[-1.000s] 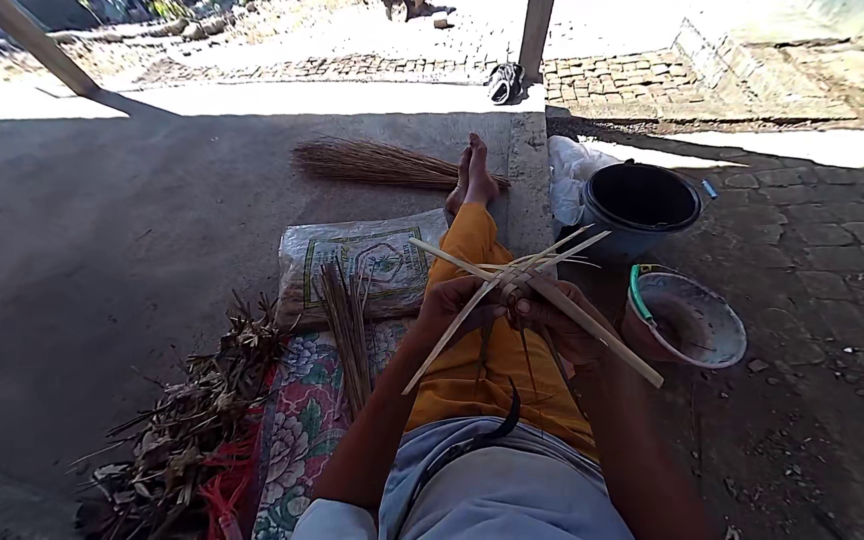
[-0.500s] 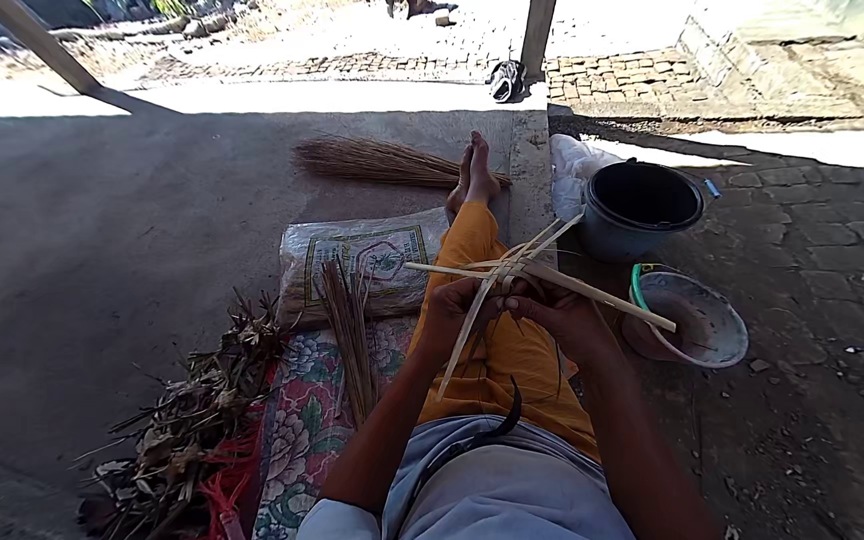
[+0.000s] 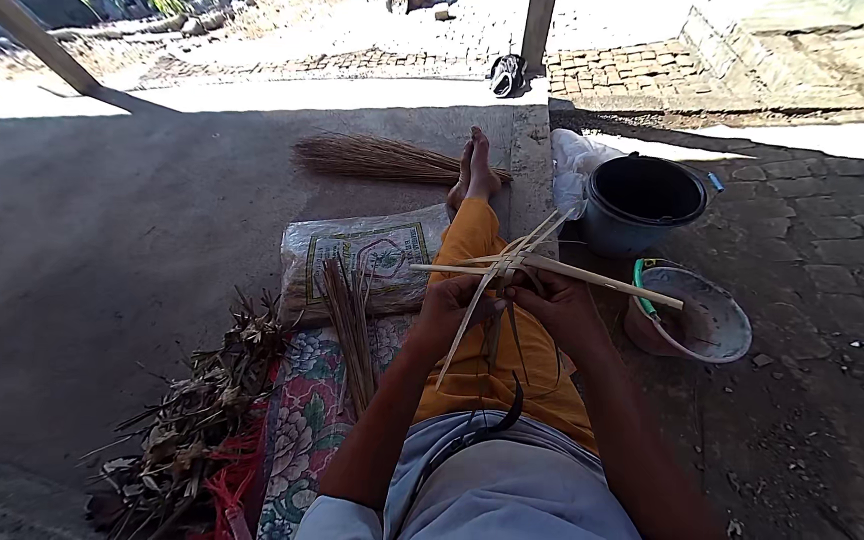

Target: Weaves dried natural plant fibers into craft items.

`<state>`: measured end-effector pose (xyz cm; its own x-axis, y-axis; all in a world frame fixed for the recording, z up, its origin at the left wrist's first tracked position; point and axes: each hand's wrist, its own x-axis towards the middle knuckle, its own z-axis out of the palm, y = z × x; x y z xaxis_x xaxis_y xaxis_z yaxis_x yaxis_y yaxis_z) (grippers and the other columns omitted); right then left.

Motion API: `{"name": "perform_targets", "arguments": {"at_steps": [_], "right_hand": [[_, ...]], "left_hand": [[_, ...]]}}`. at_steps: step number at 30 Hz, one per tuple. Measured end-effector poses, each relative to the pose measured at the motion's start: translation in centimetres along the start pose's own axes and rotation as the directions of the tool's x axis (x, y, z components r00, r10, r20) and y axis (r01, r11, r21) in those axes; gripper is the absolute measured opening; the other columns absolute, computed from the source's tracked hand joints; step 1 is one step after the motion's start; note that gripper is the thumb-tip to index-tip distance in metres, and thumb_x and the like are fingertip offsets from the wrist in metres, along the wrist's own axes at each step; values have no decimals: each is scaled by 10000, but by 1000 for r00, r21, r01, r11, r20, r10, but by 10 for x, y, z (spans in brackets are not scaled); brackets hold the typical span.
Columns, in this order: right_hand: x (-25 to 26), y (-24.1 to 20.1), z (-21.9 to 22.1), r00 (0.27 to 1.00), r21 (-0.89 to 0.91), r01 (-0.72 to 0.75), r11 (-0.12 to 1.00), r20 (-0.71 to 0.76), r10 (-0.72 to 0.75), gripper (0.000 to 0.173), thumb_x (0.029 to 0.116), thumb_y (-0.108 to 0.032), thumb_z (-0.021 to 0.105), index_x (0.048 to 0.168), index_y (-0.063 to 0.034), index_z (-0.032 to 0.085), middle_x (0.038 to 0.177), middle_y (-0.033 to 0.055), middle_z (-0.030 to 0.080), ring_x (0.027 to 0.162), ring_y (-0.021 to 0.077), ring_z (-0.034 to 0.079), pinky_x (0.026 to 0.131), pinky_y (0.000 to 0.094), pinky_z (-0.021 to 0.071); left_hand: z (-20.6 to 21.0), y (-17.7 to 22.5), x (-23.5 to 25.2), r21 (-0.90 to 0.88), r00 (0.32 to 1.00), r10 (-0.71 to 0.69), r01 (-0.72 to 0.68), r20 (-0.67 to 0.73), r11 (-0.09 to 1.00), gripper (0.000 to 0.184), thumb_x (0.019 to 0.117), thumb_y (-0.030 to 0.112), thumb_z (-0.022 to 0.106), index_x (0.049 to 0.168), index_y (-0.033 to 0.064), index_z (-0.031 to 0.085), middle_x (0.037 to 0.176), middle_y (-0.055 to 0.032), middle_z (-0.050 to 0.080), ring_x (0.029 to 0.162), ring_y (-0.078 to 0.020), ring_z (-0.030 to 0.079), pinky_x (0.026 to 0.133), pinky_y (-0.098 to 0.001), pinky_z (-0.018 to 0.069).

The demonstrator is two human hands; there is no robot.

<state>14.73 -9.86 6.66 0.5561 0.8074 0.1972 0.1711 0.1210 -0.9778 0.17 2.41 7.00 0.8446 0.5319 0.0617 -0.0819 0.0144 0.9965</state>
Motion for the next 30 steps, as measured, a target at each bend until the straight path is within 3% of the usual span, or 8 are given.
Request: {"name": "perform_targets", "arguments": {"at_steps": [4, 10, 12, 14, 17, 23, 27, 30], "right_hand": [[0, 2, 2, 1000, 69, -25, 997, 8, 24, 145, 883, 27, 724, 1004, -52, 723, 843, -23, 686, 738, 24, 622, 702, 181, 536], [3, 6, -5, 997, 198, -25, 980, 71, 11, 167, 989, -152, 641, 1133, -90, 698, 926, -19, 707, 797, 66, 661, 779, 231, 572], [3, 5, -5, 999, 226, -20, 974, 41, 11, 170, 1025, -134, 586, 1124, -67, 707, 924, -4, 708, 817, 83, 669, 809, 248, 576], [2, 6, -5, 1000, 116, -8, 993, 4, 7, 166, 999, -101, 631, 1133, -57, 721, 996, -24, 729, 904, 45, 678, 874, 237, 562], [1, 11, -3, 999, -130, 20, 991, 46, -14, 149, 991, -161, 661, 1079, -62, 731, 989, -25, 668, 884, 6, 606, 825, 208, 512], [2, 12, -5, 972, -92, 61, 994, 232, -38, 253, 1065, -194, 503, 1023, -81, 725, 833, -53, 676, 794, 5, 627, 781, 211, 528], [1, 14, -5, 975, -42, 5, 999, 222, 4, 90, 972, -122, 670, 1004, -58, 724, 884, -10, 711, 805, 41, 660, 782, 216, 558], [0, 12, -7, 979, -81, -9, 997, 204, 25, 85, 985, -109, 656, 1016, -55, 714, 920, -19, 699, 842, 12, 642, 814, 193, 538]], "left_hand": [[0, -5, 2, 111, 1000, 21, -19, -12, 994, 21, 917, -8, 706, 915, -3, 726, 755, -7, 689, 672, -42, 633, 684, -212, 557], [-4, -4, 3, 192, 998, 54, -48, -26, 980, 28, 929, 19, 705, 925, 13, 732, 789, 11, 680, 704, -16, 605, 676, -186, 515], [-6, -4, 2, 180, 997, 67, -59, -35, 982, 24, 932, 26, 708, 918, 16, 726, 807, 1, 680, 718, -29, 611, 683, -194, 525], [-6, -5, 1, 131, 996, 80, -75, -31, 988, 22, 928, 10, 702, 913, 18, 716, 816, 7, 678, 731, -25, 613, 699, -195, 530], [-4, -9, 1, 108, 993, 104, -97, -60, 989, 39, 925, 16, 698, 908, 38, 726, 787, 29, 675, 701, -15, 601, 673, -193, 519], [-3, -14, 1, 112, 989, 106, -94, -106, 989, 28, 931, 24, 705, 919, 23, 729, 792, 8, 693, 695, -21, 615, 669, -194, 528], [-5, -16, 1, 113, 991, 106, -97, -77, 989, 52, 943, 17, 682, 894, 27, 697, 743, 20, 658, 662, -18, 590, 648, -190, 510], [-8, -16, 1, 49, 997, 78, -79, 27, 996, 65, 999, 20, 585, 947, 18, 626, 779, -8, 666, 676, -56, 635, 677, -217, 556]]}}
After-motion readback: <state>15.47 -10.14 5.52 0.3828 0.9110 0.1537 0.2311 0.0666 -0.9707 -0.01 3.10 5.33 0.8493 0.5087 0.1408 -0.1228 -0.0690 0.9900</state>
